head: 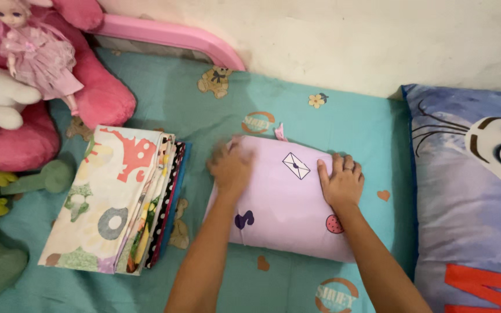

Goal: The person removes pillowcases from pillows, fluffs each pillow by hand, and places them onto a bed.

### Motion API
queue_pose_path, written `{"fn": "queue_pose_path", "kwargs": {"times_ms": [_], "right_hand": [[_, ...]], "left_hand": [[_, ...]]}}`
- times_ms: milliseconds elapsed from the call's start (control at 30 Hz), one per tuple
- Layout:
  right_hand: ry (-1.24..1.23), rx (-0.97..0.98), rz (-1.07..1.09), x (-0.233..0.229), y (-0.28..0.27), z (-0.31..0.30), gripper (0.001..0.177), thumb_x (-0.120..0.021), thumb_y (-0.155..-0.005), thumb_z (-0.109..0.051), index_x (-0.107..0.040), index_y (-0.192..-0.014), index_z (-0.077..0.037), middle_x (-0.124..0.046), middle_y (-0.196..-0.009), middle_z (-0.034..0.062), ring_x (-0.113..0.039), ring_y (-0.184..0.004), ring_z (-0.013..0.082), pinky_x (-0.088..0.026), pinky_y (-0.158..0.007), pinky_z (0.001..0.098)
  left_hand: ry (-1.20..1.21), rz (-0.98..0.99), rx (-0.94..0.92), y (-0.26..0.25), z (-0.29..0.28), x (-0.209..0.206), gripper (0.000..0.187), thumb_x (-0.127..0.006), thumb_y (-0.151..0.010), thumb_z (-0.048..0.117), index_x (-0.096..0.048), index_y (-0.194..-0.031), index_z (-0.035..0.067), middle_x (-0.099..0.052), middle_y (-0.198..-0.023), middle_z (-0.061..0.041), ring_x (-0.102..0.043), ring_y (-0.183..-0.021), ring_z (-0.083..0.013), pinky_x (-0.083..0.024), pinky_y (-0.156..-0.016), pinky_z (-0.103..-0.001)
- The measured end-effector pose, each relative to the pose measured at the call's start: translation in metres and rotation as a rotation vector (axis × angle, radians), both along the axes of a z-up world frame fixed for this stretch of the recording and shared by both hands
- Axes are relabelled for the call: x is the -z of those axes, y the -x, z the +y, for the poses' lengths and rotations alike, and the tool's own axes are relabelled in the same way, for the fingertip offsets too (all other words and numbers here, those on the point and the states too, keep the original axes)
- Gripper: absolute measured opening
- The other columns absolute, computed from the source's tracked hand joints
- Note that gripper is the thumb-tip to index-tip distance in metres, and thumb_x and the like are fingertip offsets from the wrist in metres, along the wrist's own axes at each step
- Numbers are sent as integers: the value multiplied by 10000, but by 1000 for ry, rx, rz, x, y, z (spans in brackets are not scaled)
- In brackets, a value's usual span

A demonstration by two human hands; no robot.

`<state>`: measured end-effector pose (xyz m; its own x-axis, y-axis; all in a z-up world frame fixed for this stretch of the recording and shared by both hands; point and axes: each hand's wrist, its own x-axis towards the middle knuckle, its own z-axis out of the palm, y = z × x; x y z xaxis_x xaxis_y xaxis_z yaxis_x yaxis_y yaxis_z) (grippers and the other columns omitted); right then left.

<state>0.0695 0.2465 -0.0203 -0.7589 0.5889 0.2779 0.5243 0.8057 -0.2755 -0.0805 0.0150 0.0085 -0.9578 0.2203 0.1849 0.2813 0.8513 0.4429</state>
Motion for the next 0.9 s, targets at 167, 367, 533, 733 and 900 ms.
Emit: {"fn": "queue_pose_path", "kwargs": {"times_ms": [167, 367, 533, 733, 900], "right_hand": [[-60, 12, -44, 0, 3, -2, 617, -470, -1022, -577, -593, -1384, -93, -527, -1437, 201, -456, -1295, 426, -373, -1051, 573], [-39, 6, -45, -2, 1, -3, 614, -459, -1014, -570, -589, -1376, -91, -526, -1425, 195, -457, -1288, 429, -367, -1053, 570], [-81, -26, -33, -1, 0, -4, 587, -462, -1030, -539, -587, -1366, -75, -521, -1431, 213, -467, -1276, 435, -377, -1038, 572], [-168, -4, -101, 5, 6, -2, 586, -451, -1023, -545, -595, -1357, -86, -528, -1413, 216, -491, -1250, 434, -388, -1022, 577], [-152, -9, -84, 6, 6, -3, 586, -440, -1025, -547, -597, -1359, -91, -537, -1416, 203, -492, -1256, 436, -388, -1026, 577]], "left_hand": [[-33, -51, -136, 17, -7, -25, 566, -540, -1001, 586, -665, -1177, 62, -687, -1252, -156, -602, -1236, -341, -395, -1071, -498], [-148, -272, -219, 70, 10, 14, 417, -603, -927, 469, -765, -987, 90, -754, -1036, -184, -689, -995, -379, -442, -968, -518], [-294, -258, -260, 131, 14, 48, 408, -633, -907, 458, -795, -999, 94, -749, -1036, -210, -703, -972, -406, -557, -854, -499], [-265, -145, -258, 109, 18, 12, 501, -554, -1015, 502, -748, -1033, 41, -746, -1049, -205, -692, -995, -443, -527, -845, -562], [74, -288, 41, 97, 16, -23, 424, -773, -806, 441, -711, -983, 61, -701, -1064, -201, -670, -1007, -397, -533, -815, -505]]}}
